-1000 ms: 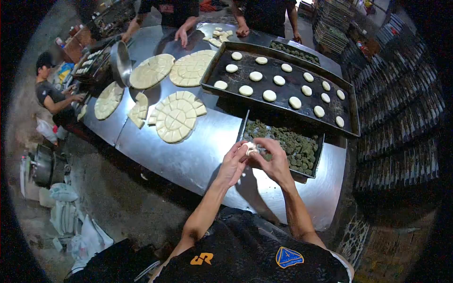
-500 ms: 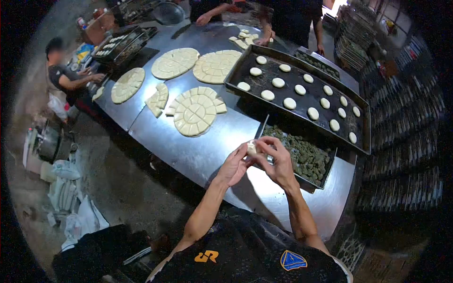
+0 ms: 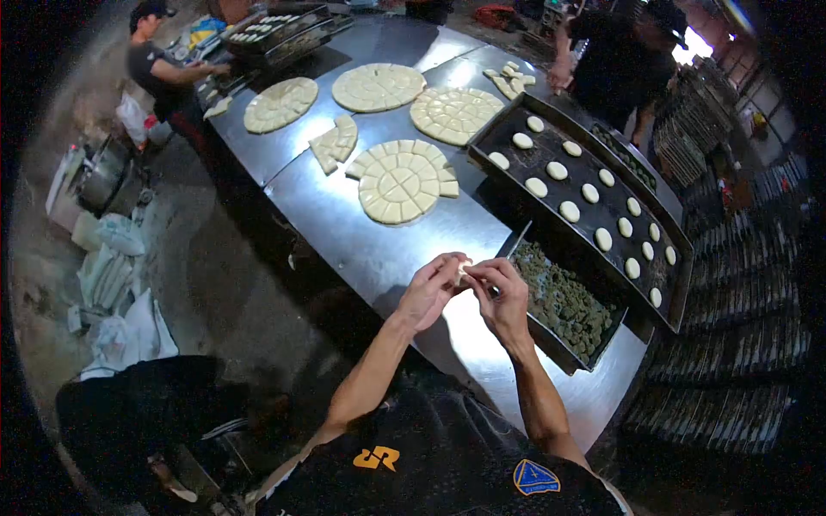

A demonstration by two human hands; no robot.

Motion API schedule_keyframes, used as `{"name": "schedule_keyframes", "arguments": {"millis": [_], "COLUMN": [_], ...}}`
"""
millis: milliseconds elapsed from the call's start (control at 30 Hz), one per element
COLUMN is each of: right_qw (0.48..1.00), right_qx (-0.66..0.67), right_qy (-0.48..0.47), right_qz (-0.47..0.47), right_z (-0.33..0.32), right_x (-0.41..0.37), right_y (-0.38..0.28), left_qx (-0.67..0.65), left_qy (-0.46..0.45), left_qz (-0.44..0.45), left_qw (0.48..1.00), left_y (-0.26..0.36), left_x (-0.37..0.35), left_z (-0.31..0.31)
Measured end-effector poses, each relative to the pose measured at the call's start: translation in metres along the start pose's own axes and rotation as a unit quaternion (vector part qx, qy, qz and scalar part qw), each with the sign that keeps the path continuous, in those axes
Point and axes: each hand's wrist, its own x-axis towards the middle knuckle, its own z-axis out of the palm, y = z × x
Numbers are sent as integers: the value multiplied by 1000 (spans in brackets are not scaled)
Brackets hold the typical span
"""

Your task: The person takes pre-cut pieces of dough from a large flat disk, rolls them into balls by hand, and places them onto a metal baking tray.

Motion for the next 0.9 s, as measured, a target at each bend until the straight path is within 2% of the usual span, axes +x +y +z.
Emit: {"name": "schedule_keyframes", "arguments": {"millis": [100, 133, 233, 267, 300, 333, 367, 467, 533, 600, 633, 700, 733, 767, 800, 833, 900], "right_qw": [999, 1000, 999, 998, 996, 981, 984, 940, 968, 982, 972, 943, 932, 912, 949, 949, 948], "right_qx": [19, 5, -18, -36, -56, -127, -83, -267, -227, -187, -226, -306, -346, -347, -300, -300, -254], "right_qy": [-14, -13, -27, -50, -70, -144, -136, -208, -82, 15, 60, 44, 31, -173, -86, -90, -162], "right_qz": [-29, -25, -41, -15, 12, 3, 79, -43, -68, -4, 8, 126, 100, 133, 50, 50, 106], "right_z": [11, 15, 35, 49, 67, 85, 94, 72, 60, 52, 57, 95, 146, 170, 168, 167, 165], "right_x": [9, 9, 6, 1, -9, -28, -36, 2, 48, 82, 89, 82, 44, 19, 15, 25, 30], "right_y": [-12, -15, -2, 20, 49, 104, 114, 100, 65, 35, 25, 49, 118, 117, 109, 103, 97], "left_qx": [-13, 8, 43, 179, 278, 289, 302, 278, 288, 287, 266, 221, 220, 214, 209, 207, 221], "left_qy": [57, 50, 18, 89, 150, 196, 239, 280, 305, 351, 368, 414, 419, 435, 450, 453, 422], "left_qz": [34, 65, 79, 83, 19, 72, 124, 159, 164, 153, 161, 179, 177, 179, 180, 179, 182], "left_qw": [998, 997, 996, 976, 949, 934, 914, 905, 893, 878, 876, 864, 863, 856, 850, 849, 861], "left_y": [3, 5, 4, 8, 5, 8, 14, 38, 52, 59, 59, 60, 61, 62, 63, 66, 71], "left_x": [-7, -9, -11, -14, -14, -16, -18, -52, -75, -102, -113, -129, -131, -133, -132, -126, -109], "left_z": [1, 3, -25, -27, -58, -69, -77, -91, -102, -108, -113, -118, -118, -117, -116, -116, -115]}}
